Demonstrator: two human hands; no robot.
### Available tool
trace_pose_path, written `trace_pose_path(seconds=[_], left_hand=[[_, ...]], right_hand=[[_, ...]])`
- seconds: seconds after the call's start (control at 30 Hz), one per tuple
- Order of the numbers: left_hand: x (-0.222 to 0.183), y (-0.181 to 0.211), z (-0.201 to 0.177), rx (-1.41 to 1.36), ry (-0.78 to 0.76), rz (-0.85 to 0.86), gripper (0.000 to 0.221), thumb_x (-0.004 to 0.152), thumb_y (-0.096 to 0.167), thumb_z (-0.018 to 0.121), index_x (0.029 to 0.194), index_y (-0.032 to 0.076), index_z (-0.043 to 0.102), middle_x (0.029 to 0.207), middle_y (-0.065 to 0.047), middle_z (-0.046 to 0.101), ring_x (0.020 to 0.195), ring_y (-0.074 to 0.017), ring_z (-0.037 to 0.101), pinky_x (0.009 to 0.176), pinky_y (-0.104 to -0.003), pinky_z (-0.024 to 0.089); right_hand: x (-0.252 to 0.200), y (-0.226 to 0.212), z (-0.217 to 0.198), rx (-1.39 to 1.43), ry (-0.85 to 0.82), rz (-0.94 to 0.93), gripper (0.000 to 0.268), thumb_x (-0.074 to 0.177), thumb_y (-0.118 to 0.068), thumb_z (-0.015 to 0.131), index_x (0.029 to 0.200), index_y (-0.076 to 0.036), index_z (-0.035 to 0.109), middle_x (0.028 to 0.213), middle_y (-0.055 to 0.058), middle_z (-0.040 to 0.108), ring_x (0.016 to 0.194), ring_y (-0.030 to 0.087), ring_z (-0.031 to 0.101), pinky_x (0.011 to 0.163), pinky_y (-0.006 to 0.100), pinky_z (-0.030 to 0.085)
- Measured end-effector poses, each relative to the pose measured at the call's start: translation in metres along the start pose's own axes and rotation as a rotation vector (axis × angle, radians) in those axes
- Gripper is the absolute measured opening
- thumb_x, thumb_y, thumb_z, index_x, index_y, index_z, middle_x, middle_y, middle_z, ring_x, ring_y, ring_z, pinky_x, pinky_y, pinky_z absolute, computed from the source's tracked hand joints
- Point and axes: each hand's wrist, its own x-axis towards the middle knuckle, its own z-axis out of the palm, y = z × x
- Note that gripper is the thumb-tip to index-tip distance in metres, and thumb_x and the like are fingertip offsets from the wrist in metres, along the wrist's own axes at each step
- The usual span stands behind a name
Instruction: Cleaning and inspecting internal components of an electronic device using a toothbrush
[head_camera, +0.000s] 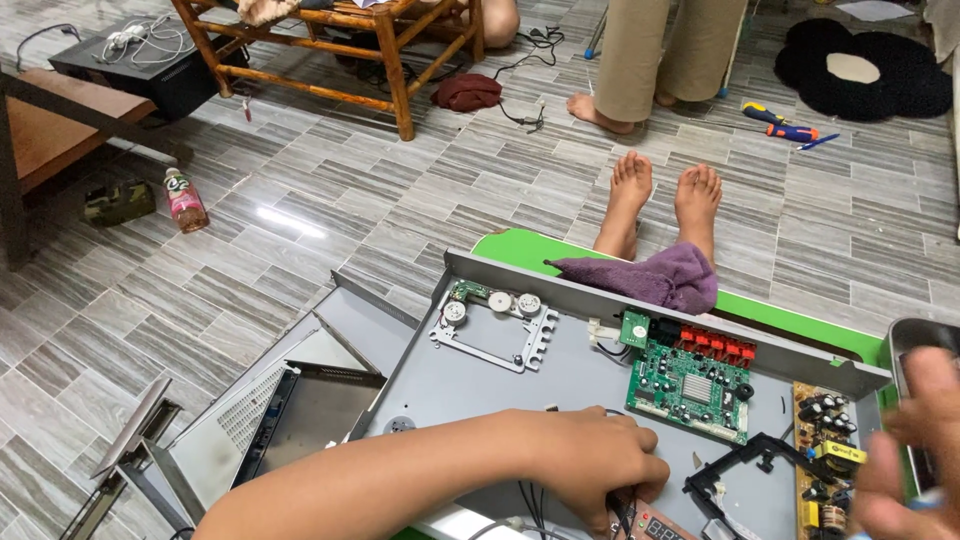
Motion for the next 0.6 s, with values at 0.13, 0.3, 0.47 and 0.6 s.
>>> trace_pose_path(seconds=[0.13, 0.3, 0.47, 0.6], left_hand=[[-0.001, 0.0, -0.001, 0.002, 0.001, 0.006, 0.054, 0.056, 0.036, 0.091, 0.101, 0.017, 0.07, 0.101, -0.006, 0.066, 0.101, -0.0286, 0.065, 0.087, -0.046, 0.05], [-0.002, -0.001, 0.002, -0.001, 0.02, -0.003, 0.05, 0.056, 0.031, 0.089, 0.1, 0.018, 0.069, 0.103, -0.006, 0.064, 0.104, -0.0299, 0.063, 0.089, -0.048, 0.049], [-0.003, 0.003, -0.004, 0.015, 0.005, 0.002, 0.056, 0.056, 0.035, 0.09, 0.104, 0.015, 0.069, 0.104, -0.008, 0.065, 0.104, -0.0314, 0.064, 0.089, -0.047, 0.051], [-0.003, 0.004, -0.005, 0.023, 0.009, -0.006, 0.058, 0.055, 0.035, 0.092, 0.104, 0.014, 0.069, 0.103, -0.008, 0.066, 0.102, -0.0326, 0.065, 0.086, -0.048, 0.052]], right_hand=[[0.069, -0.095, 0.009, -0.01, -0.24, 0.17, 0.08, 0.079, -0.019, 0.055, 0.153, 0.008, 0.043, 0.136, 0.038, 0.06, 0.126, 0.043, 0.061, 0.101, 0.055, 0.049], [0.079, -0.084, 0.02, -0.309, -0.3, -0.599, 0.069, 0.071, -0.012, 0.074, 0.135, -0.027, 0.051, 0.164, 0.021, 0.038, 0.149, 0.049, 0.048, 0.123, 0.066, 0.045], [0.088, -0.135, 0.024, -0.501, -0.429, -0.453, 0.06, 0.077, -0.031, 0.054, 0.137, -0.032, 0.058, 0.161, 0.009, 0.046, 0.149, 0.025, 0.043, 0.125, 0.051, 0.034], [0.085, -0.124, 0.022, -0.465, -0.441, -0.501, 0.058, 0.079, -0.033, 0.053, 0.136, -0.032, 0.059, 0.163, 0.012, 0.043, 0.151, 0.029, 0.041, 0.122, 0.052, 0.037]])
